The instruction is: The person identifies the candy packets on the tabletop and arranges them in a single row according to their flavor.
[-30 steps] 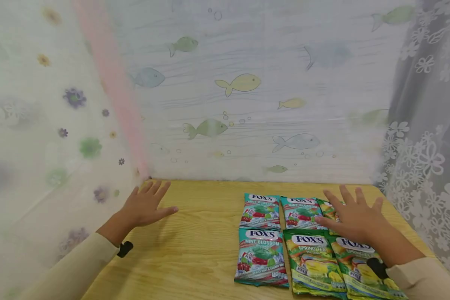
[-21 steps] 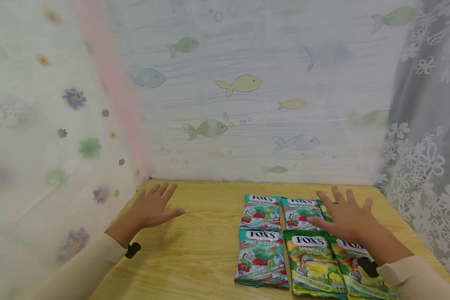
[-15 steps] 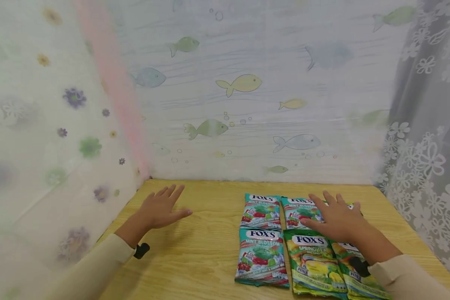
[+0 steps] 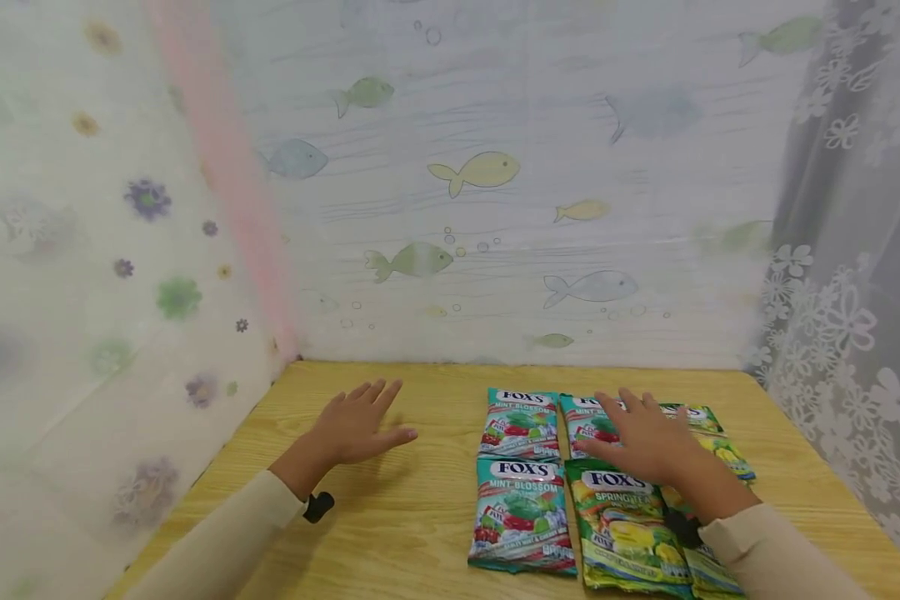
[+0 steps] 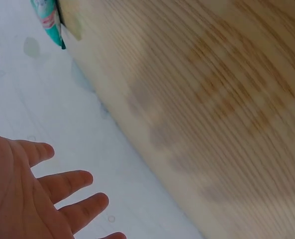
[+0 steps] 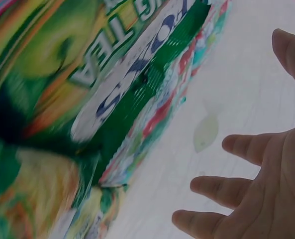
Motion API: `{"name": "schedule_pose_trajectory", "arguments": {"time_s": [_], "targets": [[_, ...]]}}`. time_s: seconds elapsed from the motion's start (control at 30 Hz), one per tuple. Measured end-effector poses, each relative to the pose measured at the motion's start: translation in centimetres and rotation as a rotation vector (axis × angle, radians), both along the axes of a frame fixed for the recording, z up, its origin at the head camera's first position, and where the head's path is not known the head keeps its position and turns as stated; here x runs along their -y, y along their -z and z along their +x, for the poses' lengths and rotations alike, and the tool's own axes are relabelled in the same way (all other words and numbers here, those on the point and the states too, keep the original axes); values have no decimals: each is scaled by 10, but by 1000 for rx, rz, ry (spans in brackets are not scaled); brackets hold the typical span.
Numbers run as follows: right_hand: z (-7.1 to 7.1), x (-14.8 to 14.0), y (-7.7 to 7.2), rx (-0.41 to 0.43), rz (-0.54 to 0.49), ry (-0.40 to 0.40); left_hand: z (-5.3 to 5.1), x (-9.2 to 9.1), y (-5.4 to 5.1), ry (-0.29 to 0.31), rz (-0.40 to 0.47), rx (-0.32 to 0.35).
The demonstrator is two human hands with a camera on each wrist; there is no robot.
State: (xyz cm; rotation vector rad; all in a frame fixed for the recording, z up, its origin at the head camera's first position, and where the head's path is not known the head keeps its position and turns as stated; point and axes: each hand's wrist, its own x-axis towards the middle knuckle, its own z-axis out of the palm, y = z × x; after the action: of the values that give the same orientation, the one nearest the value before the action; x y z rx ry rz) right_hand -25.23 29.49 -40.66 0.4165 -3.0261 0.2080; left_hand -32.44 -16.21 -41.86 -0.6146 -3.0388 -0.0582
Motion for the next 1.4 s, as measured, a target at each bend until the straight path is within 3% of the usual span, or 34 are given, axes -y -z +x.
{"name": "schedule_pose_trajectory", "arguments": {"time_s": [0.17,0.4,0.53,0.77,1.1,1.4], "targets": [[-3,8,2,3,-37,-14,0,-14,2,22,25,-1],[-9,18,1,6,-102,-46,-10,-29,17,31,33,-40],[-12,22,2,-2,-151,-74,-9,-39,18,30,85,-27],[-16,28,4,44,-249,-69,-5,-56,16,7,250,38],[-27,36,11,78,-346,-18,-10,-77,30,-16,519,172],[-28,46,14,128,-458,61,-12,-92,39,-35,759,256]]}}
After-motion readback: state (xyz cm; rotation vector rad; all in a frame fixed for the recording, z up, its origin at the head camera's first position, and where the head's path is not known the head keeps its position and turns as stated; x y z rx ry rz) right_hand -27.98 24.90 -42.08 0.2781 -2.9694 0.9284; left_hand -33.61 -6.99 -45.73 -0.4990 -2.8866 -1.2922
